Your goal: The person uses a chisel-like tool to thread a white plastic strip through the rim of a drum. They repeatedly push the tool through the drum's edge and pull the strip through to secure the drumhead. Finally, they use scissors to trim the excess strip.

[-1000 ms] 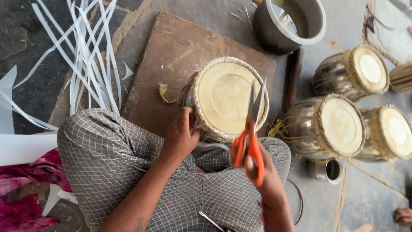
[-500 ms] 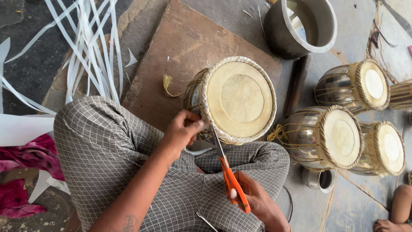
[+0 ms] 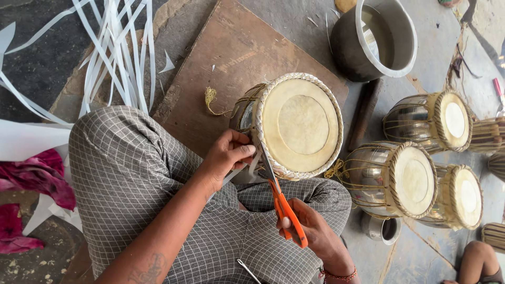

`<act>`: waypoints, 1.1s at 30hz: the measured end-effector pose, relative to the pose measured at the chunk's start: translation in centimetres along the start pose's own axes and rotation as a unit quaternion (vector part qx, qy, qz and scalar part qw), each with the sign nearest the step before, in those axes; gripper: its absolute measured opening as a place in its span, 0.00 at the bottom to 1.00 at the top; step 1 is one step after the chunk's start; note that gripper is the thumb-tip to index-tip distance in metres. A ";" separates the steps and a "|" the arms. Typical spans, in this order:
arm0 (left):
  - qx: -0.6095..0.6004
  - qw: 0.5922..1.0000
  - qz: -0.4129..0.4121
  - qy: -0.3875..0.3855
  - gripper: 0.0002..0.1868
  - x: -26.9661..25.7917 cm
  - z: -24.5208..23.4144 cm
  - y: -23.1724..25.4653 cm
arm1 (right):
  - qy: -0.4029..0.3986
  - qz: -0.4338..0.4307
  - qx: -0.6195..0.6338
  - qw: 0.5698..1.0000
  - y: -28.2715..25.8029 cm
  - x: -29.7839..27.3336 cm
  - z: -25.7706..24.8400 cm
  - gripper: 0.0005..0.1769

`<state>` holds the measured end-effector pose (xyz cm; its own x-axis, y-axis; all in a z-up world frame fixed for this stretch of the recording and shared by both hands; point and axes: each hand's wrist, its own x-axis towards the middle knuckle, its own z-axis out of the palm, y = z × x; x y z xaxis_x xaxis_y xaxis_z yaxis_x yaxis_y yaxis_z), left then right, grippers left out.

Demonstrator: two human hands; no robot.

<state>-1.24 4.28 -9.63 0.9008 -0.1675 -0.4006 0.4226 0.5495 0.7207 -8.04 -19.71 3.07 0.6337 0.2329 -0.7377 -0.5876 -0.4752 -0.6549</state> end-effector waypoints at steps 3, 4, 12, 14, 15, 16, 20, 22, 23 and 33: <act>0.066 0.998 -0.003 0.013 0.14 -0.2 0.5 0.4 | -0.009 -0.007 0.018 1.000 -0.5 0.2 -0.2 0.25; 0.117 0.993 0.011 0.020 0.15 -0.3 0.6 0.4 | -0.005 -0.001 0.019 1.000 -0.7 0.4 -0.1 0.25; 0.174 0.982 0.046 0.054 0.13 0.3 0.2 -0.5 | 0.084 0.006 -0.177 0.981 -1.2 1.4 1.0 0.25; 0.038 0.999 -0.010 0.032 0.11 0.2 0.0 -0.3 | 0.044 -0.007 -0.053 0.998 -1.0 1.6 1.3 0.25; -0.034 0.999 -0.019 0.019 0.10 0.3 0.0 0.0 | 0.036 -0.006 -0.033 0.999 -1.0 1.5 1.3 0.26; -0.106 0.994 -0.027 0.006 0.10 0.3 0.0 0.4 | 0.027 -0.005 -0.013 1.000 -0.9 1.4 1.3 0.27; -0.047 0.996 -0.079 0.013 0.09 -0.3 0.2 0.8 | 0.015 -0.015 0.024 0.999 -0.4 1.2 1.4 0.32; 0.023 0.996 -0.085 0.009 0.13 -0.1 0.3 0.2 | -0.004 -0.021 0.060 0.998 -0.1 1.3 1.3 0.34; 0.028 0.996 -0.080 0.004 0.13 0.2 0.2 -0.3 | -0.013 -0.024 0.078 0.997 0.0 1.3 1.2 0.35; 0.040 0.998 -0.030 -0.026 0.11 2.3 -0.4 -4.3 | 0.014 -0.024 0.083 0.996 0.9 1.8 1.4 0.33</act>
<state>-1.00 1.84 -13.88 0.8770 -0.2420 -0.4151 0.4802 0.4714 0.7397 -8.18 -18.51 0.95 0.6747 0.2273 -0.7022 -0.6307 -0.3167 -0.7085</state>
